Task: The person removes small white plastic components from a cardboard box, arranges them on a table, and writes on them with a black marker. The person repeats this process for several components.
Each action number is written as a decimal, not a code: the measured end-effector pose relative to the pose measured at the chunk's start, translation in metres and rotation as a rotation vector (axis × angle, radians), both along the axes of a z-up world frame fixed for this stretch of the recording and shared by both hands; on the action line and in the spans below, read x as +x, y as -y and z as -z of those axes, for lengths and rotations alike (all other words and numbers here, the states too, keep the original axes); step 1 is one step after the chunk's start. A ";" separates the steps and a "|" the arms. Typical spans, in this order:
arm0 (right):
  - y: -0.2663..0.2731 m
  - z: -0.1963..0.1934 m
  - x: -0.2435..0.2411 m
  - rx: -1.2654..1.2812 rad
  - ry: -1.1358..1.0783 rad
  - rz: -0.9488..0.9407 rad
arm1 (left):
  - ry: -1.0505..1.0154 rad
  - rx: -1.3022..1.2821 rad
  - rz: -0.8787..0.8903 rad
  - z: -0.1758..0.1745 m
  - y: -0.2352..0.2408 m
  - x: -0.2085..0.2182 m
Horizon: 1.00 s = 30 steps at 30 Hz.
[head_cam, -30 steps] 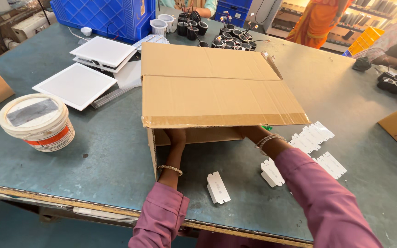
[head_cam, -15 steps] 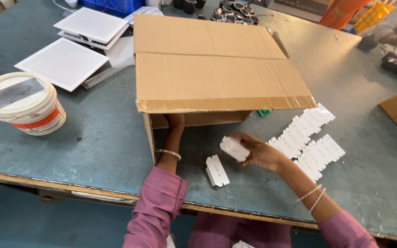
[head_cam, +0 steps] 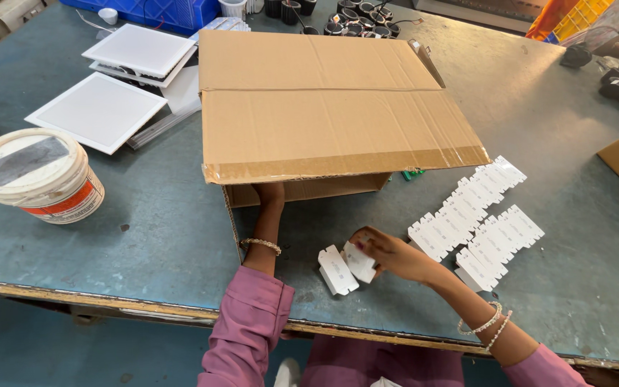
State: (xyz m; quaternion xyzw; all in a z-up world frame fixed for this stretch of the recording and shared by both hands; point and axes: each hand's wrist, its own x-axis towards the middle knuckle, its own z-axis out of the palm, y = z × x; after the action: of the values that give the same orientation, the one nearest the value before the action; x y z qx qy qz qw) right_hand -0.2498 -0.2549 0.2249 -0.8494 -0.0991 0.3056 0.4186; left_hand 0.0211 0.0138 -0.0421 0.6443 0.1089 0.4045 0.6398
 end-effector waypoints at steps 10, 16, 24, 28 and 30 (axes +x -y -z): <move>0.002 0.019 -0.002 0.133 0.111 0.022 | -0.070 -0.016 0.053 0.010 0.003 0.002; 0.005 0.046 0.033 -0.046 0.471 -0.058 | -0.022 -0.139 0.127 0.003 0.006 -0.004; -0.042 0.131 0.222 -0.219 0.860 -0.080 | -0.171 0.055 0.061 -0.025 0.005 -0.027; -0.061 0.149 0.267 -0.326 0.950 -0.073 | -0.225 0.145 0.044 -0.038 0.000 -0.032; -0.061 0.148 0.269 -0.345 0.953 -0.074 | -0.163 -0.012 0.143 -0.041 0.000 -0.033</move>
State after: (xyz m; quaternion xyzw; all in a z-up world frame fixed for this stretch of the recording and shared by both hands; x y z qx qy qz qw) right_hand 0.0192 -0.1935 0.0768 -0.9472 -0.2573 -0.0893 0.1691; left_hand -0.0117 0.0134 -0.0014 0.6774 0.1170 0.3034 0.6599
